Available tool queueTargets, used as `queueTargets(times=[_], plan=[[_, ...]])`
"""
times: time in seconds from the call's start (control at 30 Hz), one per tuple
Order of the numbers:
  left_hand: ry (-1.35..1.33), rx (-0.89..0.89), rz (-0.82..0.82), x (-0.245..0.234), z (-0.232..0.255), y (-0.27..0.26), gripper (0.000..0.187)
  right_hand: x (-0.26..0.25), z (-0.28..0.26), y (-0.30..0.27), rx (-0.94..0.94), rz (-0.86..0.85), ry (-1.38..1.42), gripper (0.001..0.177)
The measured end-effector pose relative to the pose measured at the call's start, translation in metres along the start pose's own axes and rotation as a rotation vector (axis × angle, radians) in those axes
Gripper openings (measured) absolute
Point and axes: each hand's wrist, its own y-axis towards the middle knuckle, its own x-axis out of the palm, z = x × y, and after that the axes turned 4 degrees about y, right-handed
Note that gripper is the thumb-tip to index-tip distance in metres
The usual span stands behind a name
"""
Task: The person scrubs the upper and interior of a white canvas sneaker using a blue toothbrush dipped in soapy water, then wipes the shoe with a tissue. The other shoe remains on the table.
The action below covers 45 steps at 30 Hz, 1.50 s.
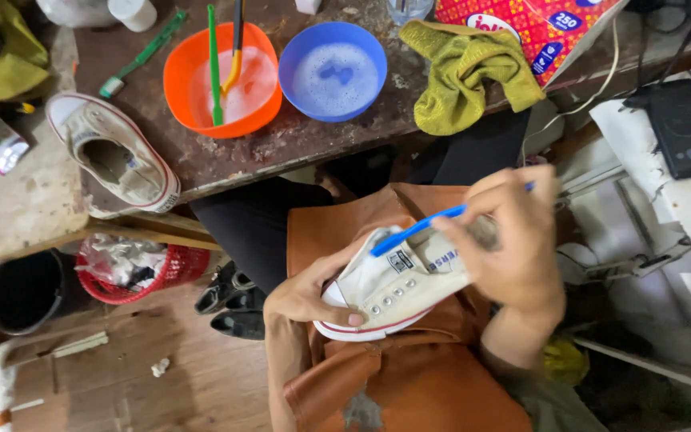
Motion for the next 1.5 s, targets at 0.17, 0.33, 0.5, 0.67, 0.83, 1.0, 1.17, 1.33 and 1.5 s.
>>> queueTargets(times=[0.17,0.33,0.5,0.67,0.83,1.0,1.17,1.33,1.5], plan=[[0.006,-0.095,0.035,0.000,-0.017,-0.012,0.093,0.004,-0.007,0.005,-0.158,-0.076,0.021,0.024],[0.044,-0.096,0.025,-0.002,-0.025,-0.016,0.095,0.008,-0.006,0.000,-0.101,-0.044,0.007,0.021],[0.056,-0.101,0.038,0.000,-0.013,-0.016,0.094,0.000,-0.004,0.006,-0.037,-0.021,0.026,0.029],[0.038,-0.122,0.056,0.000,-0.017,-0.019,0.092,0.009,-0.008,0.004,-0.100,-0.088,0.031,0.025],[0.049,-0.045,0.076,0.001,-0.017,-0.018,0.085,0.009,-0.008,0.003,-0.090,-0.052,0.012,0.028],[0.035,-0.004,0.047,0.003,-0.010,-0.016,0.083,0.002,-0.007,0.003,-0.002,-0.019,0.024,0.030],[0.073,-0.073,0.065,0.001,-0.006,-0.016,0.092,0.009,-0.008,0.005,-0.107,-0.090,0.020,0.026],[0.118,-0.094,0.103,0.002,-0.010,-0.016,0.096,0.010,-0.011,0.004,-0.052,-0.039,0.039,0.028],[0.107,-0.150,0.109,0.004,-0.002,-0.019,0.089,0.005,-0.012,0.003,0.013,0.051,0.022,0.028]])
